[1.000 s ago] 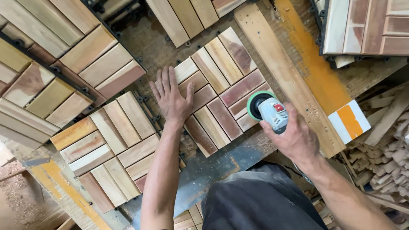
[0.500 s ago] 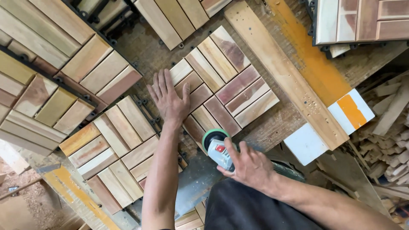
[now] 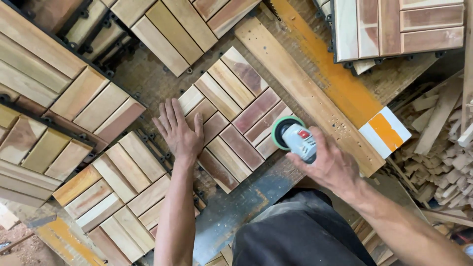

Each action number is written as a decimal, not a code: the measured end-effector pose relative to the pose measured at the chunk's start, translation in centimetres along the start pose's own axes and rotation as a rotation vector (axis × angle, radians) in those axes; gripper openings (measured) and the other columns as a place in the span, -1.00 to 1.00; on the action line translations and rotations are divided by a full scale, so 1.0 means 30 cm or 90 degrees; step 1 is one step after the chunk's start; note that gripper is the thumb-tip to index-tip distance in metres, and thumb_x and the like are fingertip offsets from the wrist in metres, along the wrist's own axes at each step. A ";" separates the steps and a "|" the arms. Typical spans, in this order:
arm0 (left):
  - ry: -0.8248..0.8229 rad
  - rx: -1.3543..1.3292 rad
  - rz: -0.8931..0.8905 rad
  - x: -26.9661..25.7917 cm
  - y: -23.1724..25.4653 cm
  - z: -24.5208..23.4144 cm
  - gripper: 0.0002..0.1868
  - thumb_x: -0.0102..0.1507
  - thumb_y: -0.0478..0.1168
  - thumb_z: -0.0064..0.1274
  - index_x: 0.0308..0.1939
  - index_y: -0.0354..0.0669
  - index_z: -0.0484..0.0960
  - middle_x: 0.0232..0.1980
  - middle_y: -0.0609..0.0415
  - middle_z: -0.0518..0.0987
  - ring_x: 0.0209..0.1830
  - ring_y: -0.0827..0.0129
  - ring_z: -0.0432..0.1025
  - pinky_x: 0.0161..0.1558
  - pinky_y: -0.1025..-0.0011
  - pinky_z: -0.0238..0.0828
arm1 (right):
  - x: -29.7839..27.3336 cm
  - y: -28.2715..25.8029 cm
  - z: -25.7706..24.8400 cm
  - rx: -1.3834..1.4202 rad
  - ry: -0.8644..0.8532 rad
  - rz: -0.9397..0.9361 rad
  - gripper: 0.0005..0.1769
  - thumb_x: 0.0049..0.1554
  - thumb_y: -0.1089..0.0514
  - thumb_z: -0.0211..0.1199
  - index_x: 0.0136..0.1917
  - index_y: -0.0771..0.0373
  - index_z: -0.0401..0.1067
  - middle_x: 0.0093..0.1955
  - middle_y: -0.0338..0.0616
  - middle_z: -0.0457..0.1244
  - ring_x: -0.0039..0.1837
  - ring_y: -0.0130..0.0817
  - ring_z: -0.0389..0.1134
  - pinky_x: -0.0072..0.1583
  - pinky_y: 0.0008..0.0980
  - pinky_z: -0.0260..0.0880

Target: The person uses a handheld orbital sander to smooth the surface of a wooden block composed of multiple smaller pieces arranged in a pattern. The person moves the sander across the surface while holding the block steady with the other hand.

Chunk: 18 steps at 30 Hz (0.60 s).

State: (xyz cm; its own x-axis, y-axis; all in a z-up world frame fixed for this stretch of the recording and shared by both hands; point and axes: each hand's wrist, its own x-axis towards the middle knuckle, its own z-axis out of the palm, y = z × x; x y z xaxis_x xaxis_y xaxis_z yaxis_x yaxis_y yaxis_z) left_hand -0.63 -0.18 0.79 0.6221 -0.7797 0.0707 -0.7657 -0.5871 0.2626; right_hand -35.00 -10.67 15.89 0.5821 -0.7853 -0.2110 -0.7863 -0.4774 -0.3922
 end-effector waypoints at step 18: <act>-0.098 -0.017 0.142 -0.281 0.270 -0.043 0.06 0.31 0.49 -0.21 0.57 -0.31 0.15 0.68 -0.28 -0.03 0.71 -0.06 -0.26 0.58 -0.20 -0.57 | 0.309 -0.028 -0.044 -0.002 -0.015 0.052 -0.19 0.11 -0.37 0.33 0.34 0.24 0.21 -0.08 0.51 0.32 -0.07 0.39 0.46 -0.17 0.18 0.48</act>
State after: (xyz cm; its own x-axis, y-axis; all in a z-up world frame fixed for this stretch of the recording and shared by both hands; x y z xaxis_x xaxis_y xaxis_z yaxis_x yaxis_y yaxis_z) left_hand -11.87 1.91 3.55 0.4045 -0.9144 -0.0163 -0.8753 -0.3922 0.2830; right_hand -29.21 -18.07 15.45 0.5208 -0.8120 -0.2636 -0.8320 -0.4136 -0.3697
